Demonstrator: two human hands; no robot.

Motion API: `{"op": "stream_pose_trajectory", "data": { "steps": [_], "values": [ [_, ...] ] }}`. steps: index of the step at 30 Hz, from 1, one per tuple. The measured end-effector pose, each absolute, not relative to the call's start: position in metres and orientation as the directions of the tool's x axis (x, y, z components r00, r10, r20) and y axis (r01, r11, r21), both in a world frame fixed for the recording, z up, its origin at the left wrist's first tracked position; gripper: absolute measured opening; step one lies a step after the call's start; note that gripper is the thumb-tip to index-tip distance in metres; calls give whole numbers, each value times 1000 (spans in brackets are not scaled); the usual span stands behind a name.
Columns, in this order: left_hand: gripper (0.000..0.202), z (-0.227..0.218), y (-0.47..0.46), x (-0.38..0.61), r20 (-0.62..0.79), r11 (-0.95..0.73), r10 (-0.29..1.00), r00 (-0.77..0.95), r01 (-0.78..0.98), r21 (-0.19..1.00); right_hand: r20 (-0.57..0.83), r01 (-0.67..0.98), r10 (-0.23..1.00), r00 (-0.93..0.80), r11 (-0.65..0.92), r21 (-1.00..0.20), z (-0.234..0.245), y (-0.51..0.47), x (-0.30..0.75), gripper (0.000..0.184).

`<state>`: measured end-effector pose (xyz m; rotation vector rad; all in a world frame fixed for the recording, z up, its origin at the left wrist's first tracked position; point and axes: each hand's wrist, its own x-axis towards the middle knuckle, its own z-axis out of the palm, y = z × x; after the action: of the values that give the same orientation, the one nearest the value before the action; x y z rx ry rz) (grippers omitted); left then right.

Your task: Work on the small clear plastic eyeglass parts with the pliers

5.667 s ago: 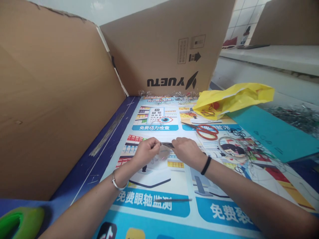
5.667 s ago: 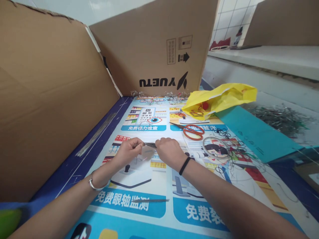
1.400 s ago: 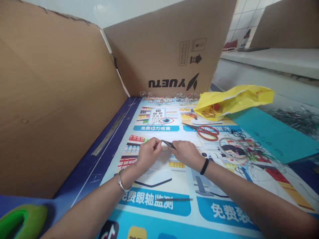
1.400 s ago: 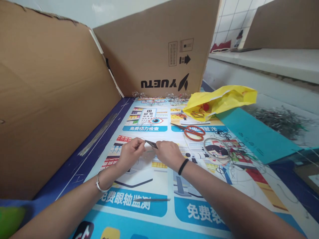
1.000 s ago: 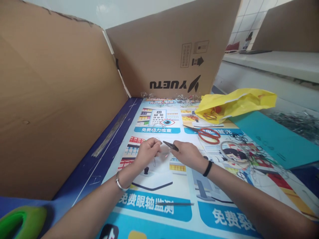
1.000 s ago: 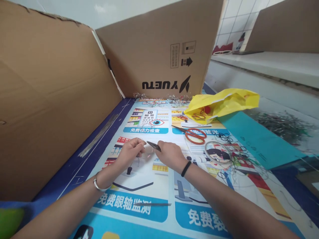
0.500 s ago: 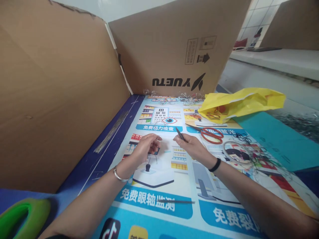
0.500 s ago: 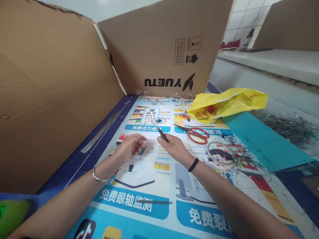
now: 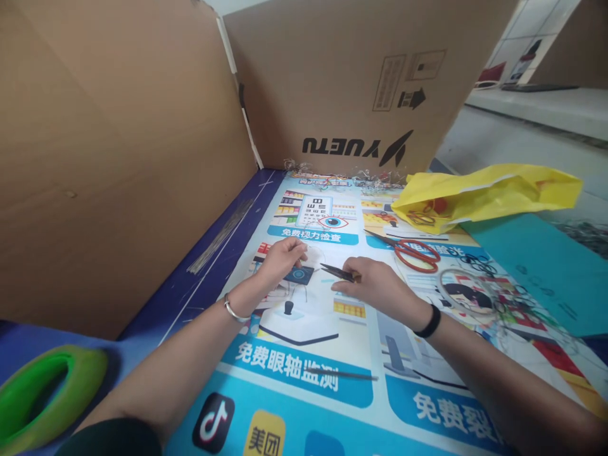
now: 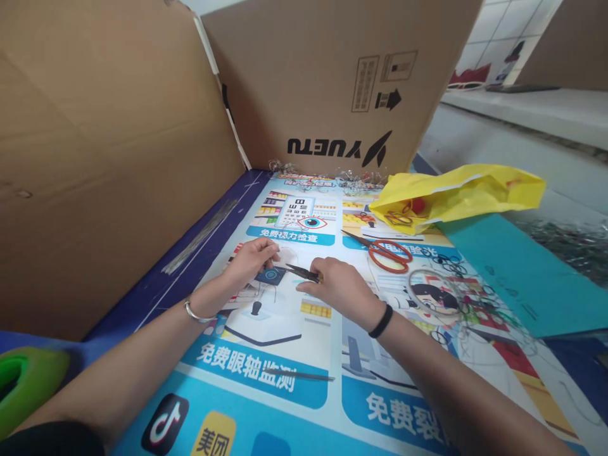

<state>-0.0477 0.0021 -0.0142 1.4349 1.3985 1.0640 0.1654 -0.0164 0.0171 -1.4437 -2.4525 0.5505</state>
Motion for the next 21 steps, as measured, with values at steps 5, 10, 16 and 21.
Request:
{"op": "stream_pose_trajectory", "data": {
  "steps": [5, 10, 16, 21],
  "values": [
    [21, -19, 6, -48, 85, -75, 996, -19, 310, 948, 53, 834, 859, -509, 508, -213, 15, -24, 161, 31],
    [21, -22, 7, -49, 94, -83, 995, -29, 264, 961, -18, 821, 821, -571, 571, 12, 17, -34, 157, 32],
    [18, -25, 5, -46, 152, -136, 988, -25, 320, 938, -126, 810, 816, -564, 576, 107, 27, -34, 150, 39],
    [19, -25, 5, -45, 218, -211, 976, 10, 312, 926, -210, 796, 799, -563, 593, 125, 33, -22, 139, 42]
  ]
}}
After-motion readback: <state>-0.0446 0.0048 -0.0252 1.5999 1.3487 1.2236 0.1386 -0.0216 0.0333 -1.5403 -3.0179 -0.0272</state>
